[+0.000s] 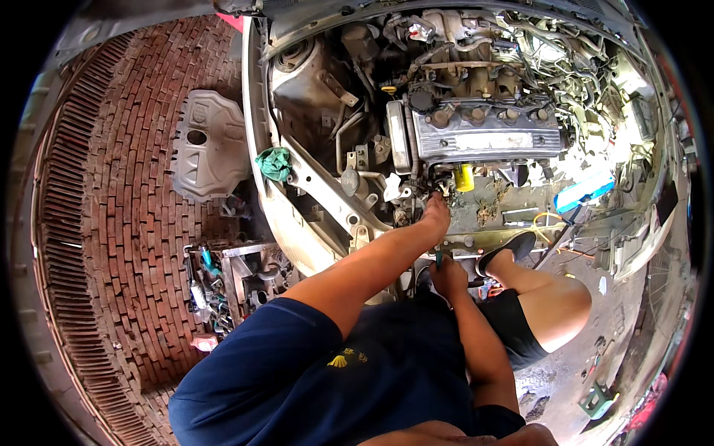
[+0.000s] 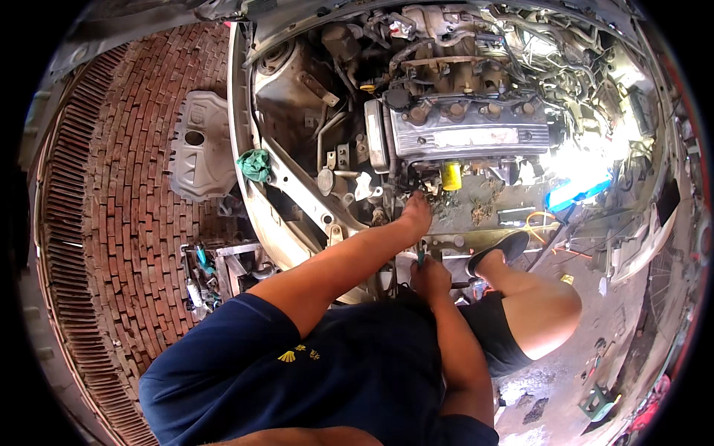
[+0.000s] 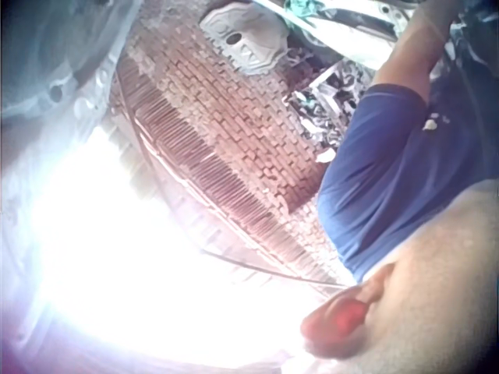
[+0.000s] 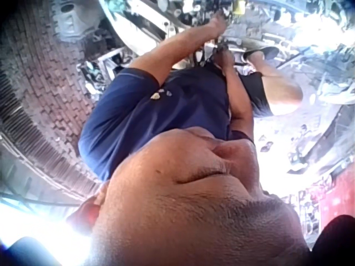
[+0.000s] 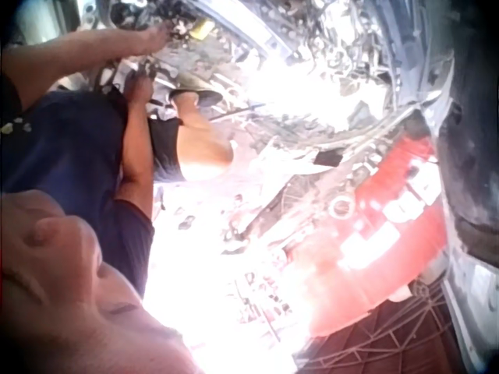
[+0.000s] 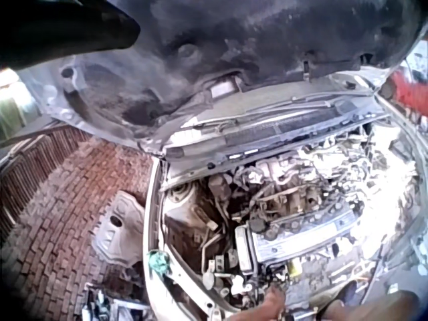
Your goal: The person works on a car engine with the hood open, using a ratchet and socket to loosen and remove bolts from the engine bay. They handle a rag and a smartphone briefly, then continue using the ratchet on various bolts before walking away from the vehicle.
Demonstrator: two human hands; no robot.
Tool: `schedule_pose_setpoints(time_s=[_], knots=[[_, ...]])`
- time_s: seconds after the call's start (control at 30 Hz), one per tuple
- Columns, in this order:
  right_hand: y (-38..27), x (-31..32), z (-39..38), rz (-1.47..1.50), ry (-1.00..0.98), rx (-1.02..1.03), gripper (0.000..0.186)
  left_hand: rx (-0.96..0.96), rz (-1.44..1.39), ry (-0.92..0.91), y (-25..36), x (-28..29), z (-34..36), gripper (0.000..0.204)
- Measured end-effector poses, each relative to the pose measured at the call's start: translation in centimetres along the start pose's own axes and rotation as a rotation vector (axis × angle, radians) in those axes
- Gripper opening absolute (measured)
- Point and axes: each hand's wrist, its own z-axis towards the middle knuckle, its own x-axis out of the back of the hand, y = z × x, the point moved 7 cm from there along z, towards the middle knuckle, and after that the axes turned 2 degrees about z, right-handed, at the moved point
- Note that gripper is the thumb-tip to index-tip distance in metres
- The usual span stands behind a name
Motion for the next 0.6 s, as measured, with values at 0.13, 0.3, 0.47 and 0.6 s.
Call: schedule_pose_setpoints(time_s=[0.13,0.3,0.47,0.6], knots=[[0.8,-0.5,0.2,0.023,-0.001,-0.015,0.037,-0.050,0.077,0.037,-0.3,2.4,-1.7,0.034],[1.3,-1.2,0.5,0.066,-0.013,0.000,0.037,-0.034,0.064,0.046,-0.8,3.5,-2.8,0.034],[1.5,-2.0,1.1,0.172,-0.260,0.062,0.043,-0.011,0.120,-0.024,-0.7,2.6,-2.1,0.036],[1.3,-2.6,1.7,-0.061,-0.485,-0.031,0.054,0.002,0.143,-0.026,-0.1,2.0,-1.6,0.042]])
